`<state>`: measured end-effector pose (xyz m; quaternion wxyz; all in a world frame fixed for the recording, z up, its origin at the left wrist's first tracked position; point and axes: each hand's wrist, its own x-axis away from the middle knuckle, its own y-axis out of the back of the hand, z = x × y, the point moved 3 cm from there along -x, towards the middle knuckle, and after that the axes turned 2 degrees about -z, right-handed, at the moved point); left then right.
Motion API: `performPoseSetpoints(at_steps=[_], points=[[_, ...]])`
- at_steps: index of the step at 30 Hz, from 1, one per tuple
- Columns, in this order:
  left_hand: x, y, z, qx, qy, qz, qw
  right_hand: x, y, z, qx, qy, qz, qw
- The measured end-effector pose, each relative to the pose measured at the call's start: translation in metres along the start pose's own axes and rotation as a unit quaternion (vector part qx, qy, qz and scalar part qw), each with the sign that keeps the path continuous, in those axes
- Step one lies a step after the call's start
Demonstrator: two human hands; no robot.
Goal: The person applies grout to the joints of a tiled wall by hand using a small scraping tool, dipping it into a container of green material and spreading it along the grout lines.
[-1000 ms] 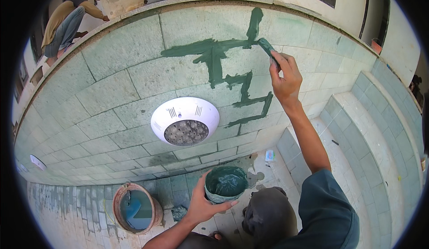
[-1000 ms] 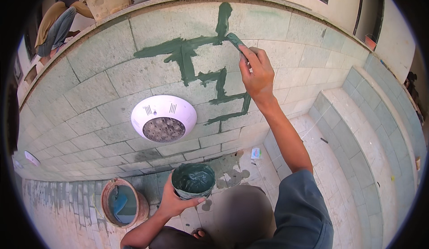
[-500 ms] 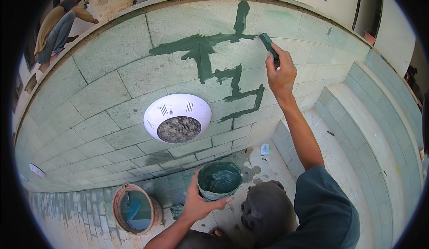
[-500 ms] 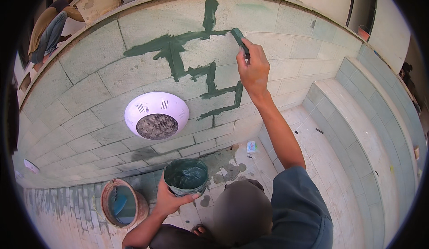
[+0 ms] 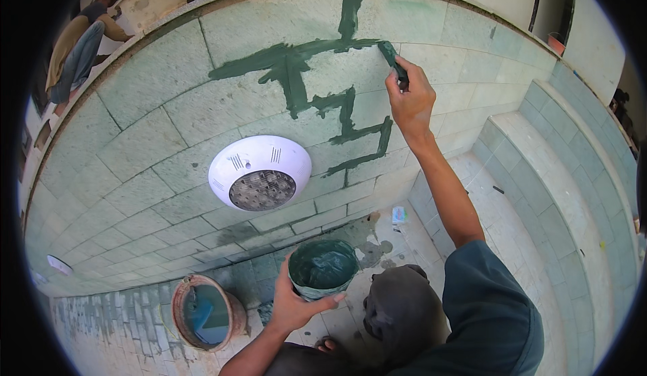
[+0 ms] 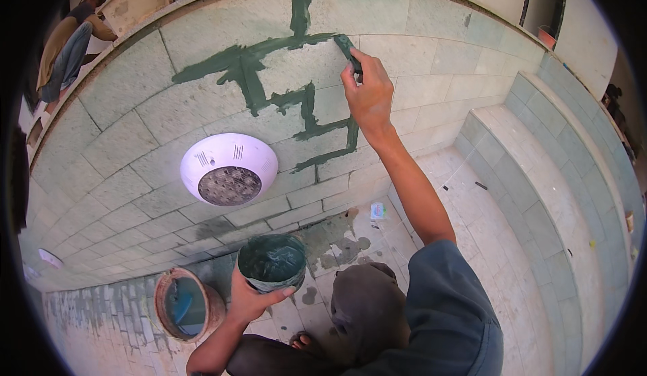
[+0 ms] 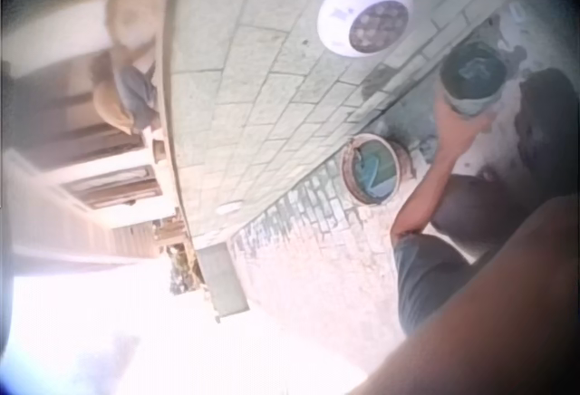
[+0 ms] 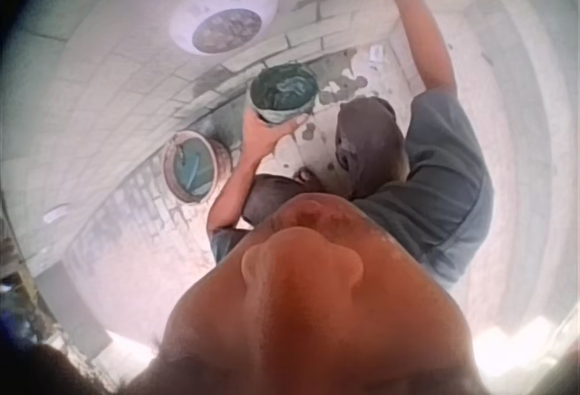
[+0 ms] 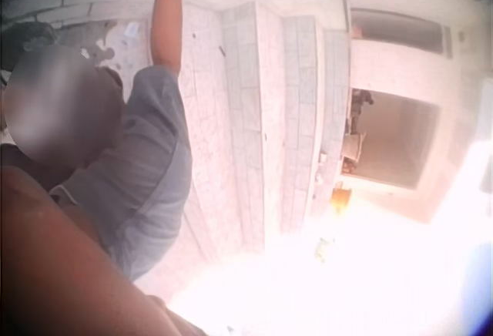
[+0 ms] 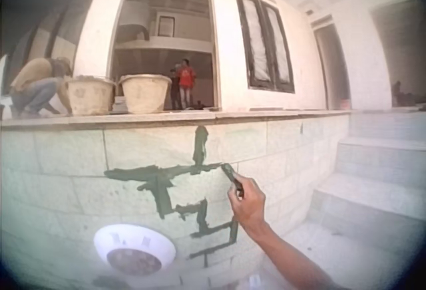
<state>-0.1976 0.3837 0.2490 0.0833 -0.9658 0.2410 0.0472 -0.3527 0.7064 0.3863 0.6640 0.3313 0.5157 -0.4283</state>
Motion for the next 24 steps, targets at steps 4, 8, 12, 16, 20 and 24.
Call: performPoseSetpoints(at_steps=[4,8,12,16,20,24], points=[[-0.001,0.001,0.001,0.005,0.001,0.003,1.0,0.001,0.001,0.004,-0.01,-0.044,-0.003,0.999],[-0.002,0.001,0.003,-0.002,-0.001,0.015,1.0,0.012,-0.027,0.034,-0.091,-0.042,0.015,0.995],[0.0,0.003,0.005,-0.016,0.001,0.022,1.0,0.018,-0.049,0.061,-0.125,0.016,0.034,0.991],[0.004,0.005,0.005,-0.008,-0.001,0.013,1.0,0.016,-0.04,0.05,-0.097,0.005,0.036,0.995],[0.007,0.008,0.004,-0.01,-0.001,0.005,1.0,0.004,-0.012,0.01,-0.024,-0.024,0.01,0.999],[0.005,0.009,0.005,0.002,-0.003,0.011,1.0,-0.007,0.015,-0.024,0.028,-0.111,-0.001,0.993]])
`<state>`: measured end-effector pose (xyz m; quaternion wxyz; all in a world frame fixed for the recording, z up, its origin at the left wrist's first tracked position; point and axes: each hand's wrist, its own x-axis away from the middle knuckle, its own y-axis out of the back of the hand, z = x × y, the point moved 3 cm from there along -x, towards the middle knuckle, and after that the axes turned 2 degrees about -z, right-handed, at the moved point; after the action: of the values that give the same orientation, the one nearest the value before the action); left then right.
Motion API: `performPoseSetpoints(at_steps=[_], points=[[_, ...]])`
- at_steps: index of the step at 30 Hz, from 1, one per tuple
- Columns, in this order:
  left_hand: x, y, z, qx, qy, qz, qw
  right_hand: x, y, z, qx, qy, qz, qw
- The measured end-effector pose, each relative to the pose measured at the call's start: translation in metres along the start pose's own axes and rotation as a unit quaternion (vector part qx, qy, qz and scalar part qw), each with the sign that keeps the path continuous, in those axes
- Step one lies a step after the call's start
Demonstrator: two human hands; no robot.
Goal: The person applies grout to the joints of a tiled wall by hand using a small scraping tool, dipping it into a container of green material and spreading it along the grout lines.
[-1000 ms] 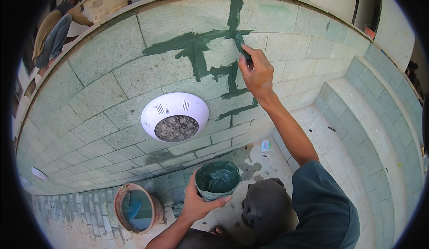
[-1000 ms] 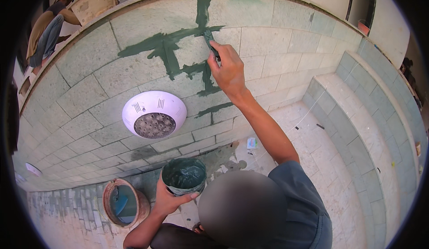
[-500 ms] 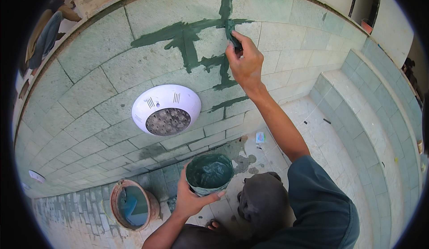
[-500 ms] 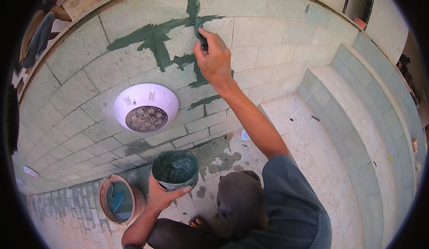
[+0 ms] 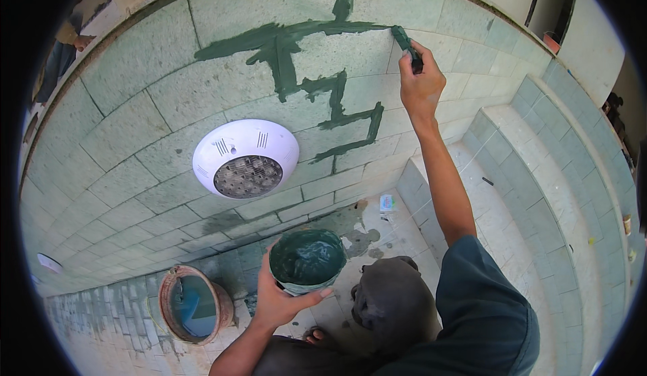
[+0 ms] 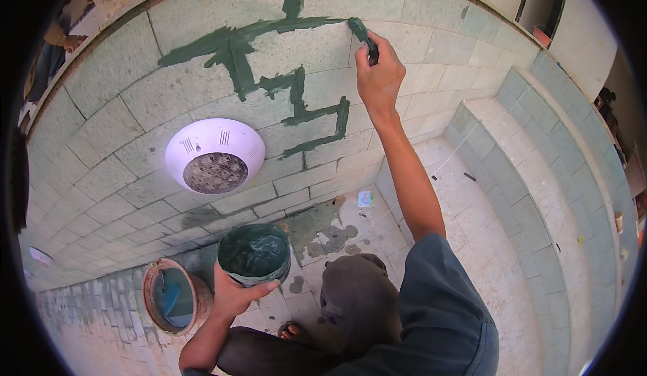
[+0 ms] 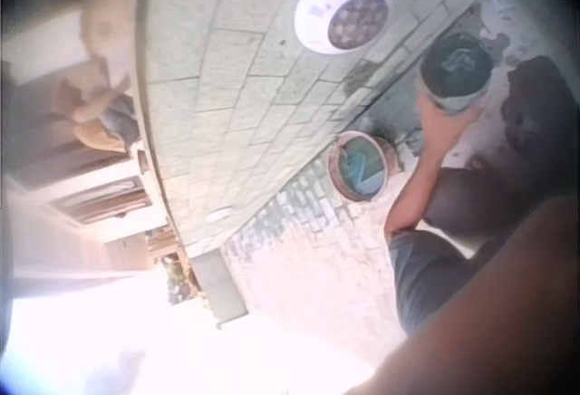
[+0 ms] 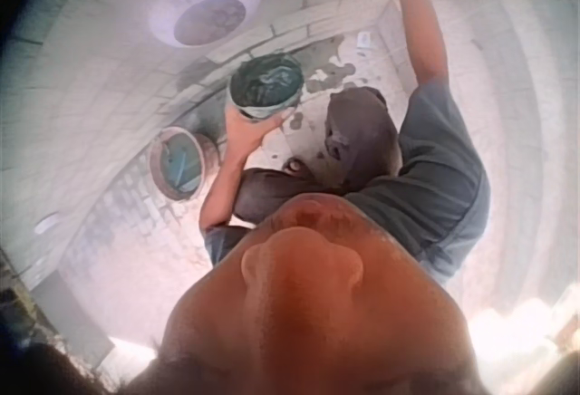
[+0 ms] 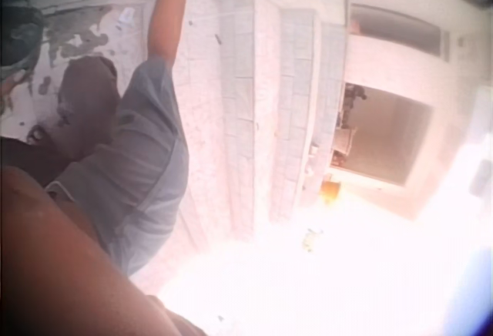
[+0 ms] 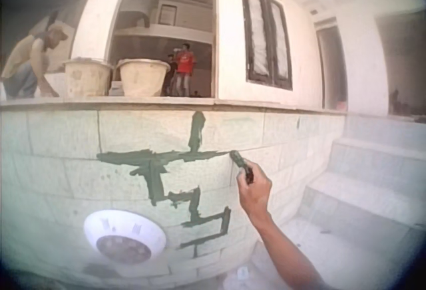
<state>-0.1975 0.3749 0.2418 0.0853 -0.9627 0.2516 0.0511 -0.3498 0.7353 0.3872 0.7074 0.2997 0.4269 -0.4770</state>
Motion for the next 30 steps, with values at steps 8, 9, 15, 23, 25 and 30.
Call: performPoseSetpoints(at_steps=[8,9,15,23,25,30], points=[[-0.001,0.0,0.003,-0.016,-0.006,0.0,1.0,0.013,-0.023,0.017,-0.367,-0.113,0.181,0.906],[-0.001,-0.001,0.003,-0.01,-0.021,0.003,1.0,0.016,-0.028,0.02,-0.418,-0.128,0.214,0.874],[-0.003,0.001,0.004,-0.023,-0.012,0.006,1.0,0.009,-0.031,0.007,-0.37,-0.145,0.148,0.906],[-0.007,-0.001,0.005,-0.021,0.009,0.008,1.0,-0.016,-0.016,-0.031,-0.371,-0.267,0.072,0.887],[-0.007,-0.001,0.005,-0.018,0.012,0.007,1.0,-0.019,-0.014,-0.031,-0.377,-0.27,0.069,0.883],[-0.007,-0.002,0.005,0.003,0.035,0.001,0.999,-0.013,-0.026,-0.012,-0.407,-0.281,0.112,0.862]])
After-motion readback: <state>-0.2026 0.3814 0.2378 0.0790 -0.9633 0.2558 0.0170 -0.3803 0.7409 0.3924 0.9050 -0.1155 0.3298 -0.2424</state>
